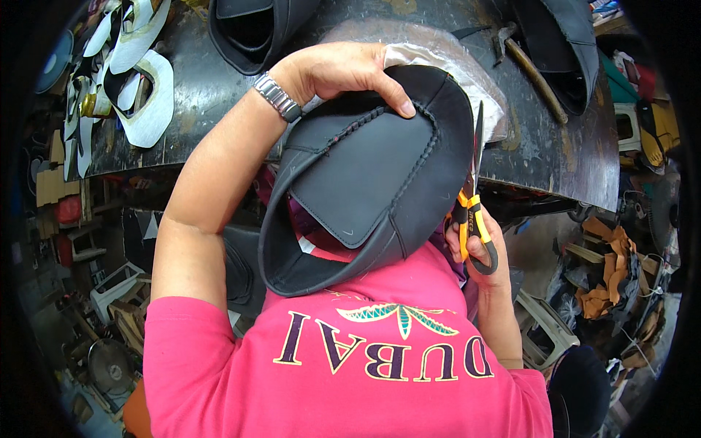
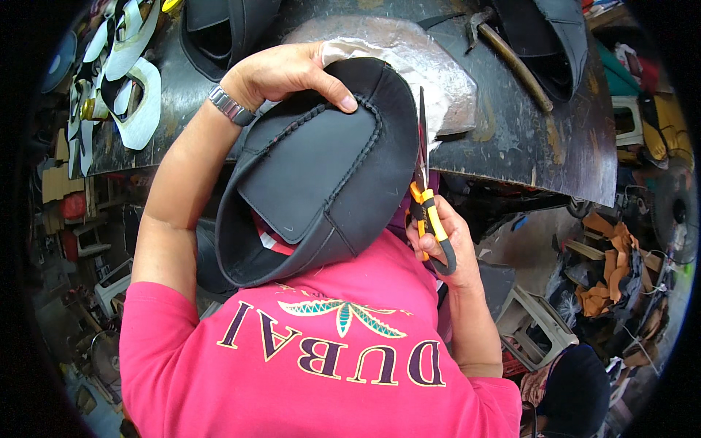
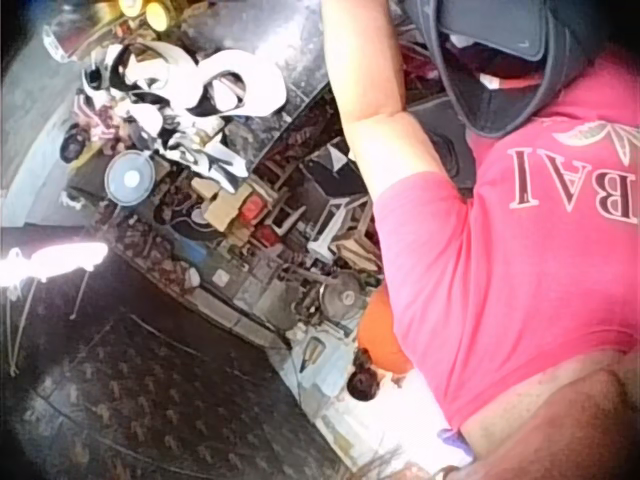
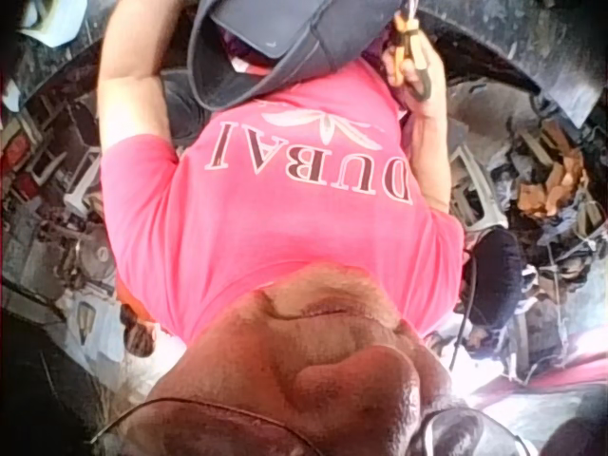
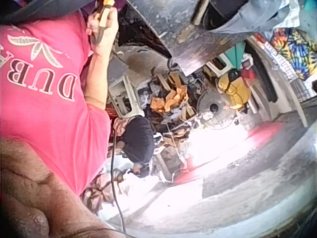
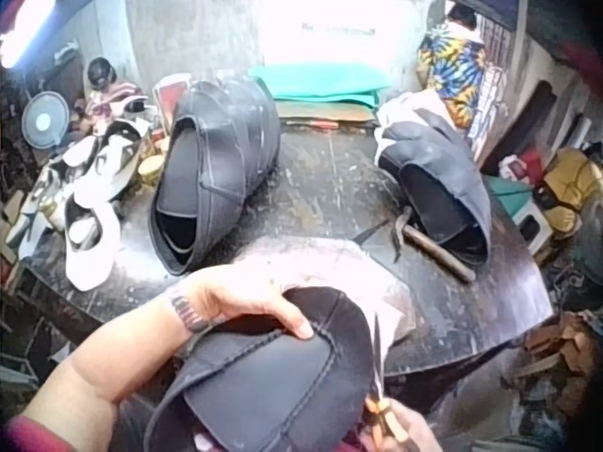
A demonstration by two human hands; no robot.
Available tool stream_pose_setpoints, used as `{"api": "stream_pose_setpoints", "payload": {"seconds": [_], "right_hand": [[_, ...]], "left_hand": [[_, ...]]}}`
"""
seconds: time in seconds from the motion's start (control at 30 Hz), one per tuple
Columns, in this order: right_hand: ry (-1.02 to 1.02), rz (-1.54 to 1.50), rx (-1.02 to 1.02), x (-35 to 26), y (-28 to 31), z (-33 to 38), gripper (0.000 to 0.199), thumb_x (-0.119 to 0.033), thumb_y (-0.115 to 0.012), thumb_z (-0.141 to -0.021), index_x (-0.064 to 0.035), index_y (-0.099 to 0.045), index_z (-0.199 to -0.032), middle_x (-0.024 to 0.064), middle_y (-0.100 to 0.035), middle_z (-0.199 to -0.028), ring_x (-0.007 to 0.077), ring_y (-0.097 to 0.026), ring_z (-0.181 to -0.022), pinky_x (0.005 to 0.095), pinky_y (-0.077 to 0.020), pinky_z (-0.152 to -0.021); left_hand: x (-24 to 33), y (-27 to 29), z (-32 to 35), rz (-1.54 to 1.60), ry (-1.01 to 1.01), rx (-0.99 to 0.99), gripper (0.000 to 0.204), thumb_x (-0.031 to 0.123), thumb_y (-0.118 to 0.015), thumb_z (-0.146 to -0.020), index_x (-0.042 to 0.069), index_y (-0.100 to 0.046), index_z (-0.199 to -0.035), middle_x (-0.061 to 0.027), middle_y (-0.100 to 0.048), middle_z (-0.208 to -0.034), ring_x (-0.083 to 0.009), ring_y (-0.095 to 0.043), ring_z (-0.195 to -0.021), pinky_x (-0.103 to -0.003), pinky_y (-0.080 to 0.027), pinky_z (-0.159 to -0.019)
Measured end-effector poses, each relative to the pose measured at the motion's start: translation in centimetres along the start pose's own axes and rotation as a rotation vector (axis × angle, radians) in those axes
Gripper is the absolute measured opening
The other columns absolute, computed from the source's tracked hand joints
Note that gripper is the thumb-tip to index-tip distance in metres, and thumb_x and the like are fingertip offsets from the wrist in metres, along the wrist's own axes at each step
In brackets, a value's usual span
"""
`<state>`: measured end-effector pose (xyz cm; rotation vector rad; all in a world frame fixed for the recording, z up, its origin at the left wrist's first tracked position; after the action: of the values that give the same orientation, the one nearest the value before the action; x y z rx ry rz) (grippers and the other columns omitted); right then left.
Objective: The person uses scissors to trim excess material from the edges of black slip-on shoes. They repeatedly pick up shoes, cut along the seams, and place the trimmed shoes on the table. The person handles multiple shoes one at a time throughout the clip.
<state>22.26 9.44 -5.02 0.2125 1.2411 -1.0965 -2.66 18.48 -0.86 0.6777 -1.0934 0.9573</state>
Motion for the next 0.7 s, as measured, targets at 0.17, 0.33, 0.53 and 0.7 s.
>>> {"api": "stream_pose_setpoints", "payload": {"seconds": [0.17, 0.33, 0.53, 0.7], "right_hand": [[-0.056, 0.118, 0.057, 0.1, 1.5, 0.8, 0.062, -0.045, -0.087, -0.069, -0.0039, -0.054, -0.102, 0.0017, -0.053, -0.072, 0.0048, -0.048, -0.054, 0.0162, -0.0393, -0.045], [0.010, 0.003, -0.035, -0.4, 0.8, -0.1, 0.057, -0.035, -0.088, -0.070, -0.0038, -0.054, -0.103, 0.0036, -0.056, -0.075, 0.0051, -0.051, -0.060, 0.0167, -0.0416, -0.047], [-0.051, 0.007, -0.005, -0.6, 1.6, 0.7, 0.055, -0.030, -0.089, -0.069, -0.0042, -0.054, -0.101, 0.0027, -0.056, -0.077, 0.0049, -0.051, -0.061, 0.0156, -0.0416, -0.048], [-0.122, 0.075, 0.031, -0.5, 2.6, 1.4, 0.058, -0.030, -0.090, -0.066, -0.0040, -0.054, -0.102, 0.0020, -0.054, -0.078, 0.0060, -0.052, -0.060, 0.0180, -0.0425, -0.049]], "left_hand": [[1.7, -0.2, 0.1, -0.082, -0.145, 0.017, 0.035, 0.013, -0.085, -0.068, -0.007, -0.067, -0.090, -0.0119, -0.071, -0.080, -0.0160, -0.068, -0.066, -0.026, -0.055, -0.061], [0.9, -1.9, -0.7, -0.141, 0.101, -0.155, 0.044, 0.007, -0.078, -0.076, -0.002, -0.064, -0.117, -0.0070, -0.072, -0.099, -0.0130, -0.067, -0.085, -0.026, -0.055, -0.081], [1.4, -2.4, -1.0, -0.236, 0.089, -0.222, 0.044, 0.008, -0.078, -0.077, -0.003, -0.063, -0.116, -0.0078, -0.072, -0.101, -0.0128, -0.067, -0.086, -0.026, -0.055, -0.080], [0.9, -3.3, -1.7, -0.359, 0.147, -0.328, 0.046, 0.009, -0.077, -0.078, -0.002, -0.061, -0.119, -0.0085, -0.071, -0.100, -0.0128, -0.066, -0.087, -0.027, -0.055, -0.081]]}}
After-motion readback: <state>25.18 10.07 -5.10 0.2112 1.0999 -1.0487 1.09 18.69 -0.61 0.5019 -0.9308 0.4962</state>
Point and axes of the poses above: each hand's wrist, its own z-axis away from the middle knuckle, its own y-axis out of the back of the hand, x = y × z, the point moved 8 cm from there along -z, towards the middle knuckle
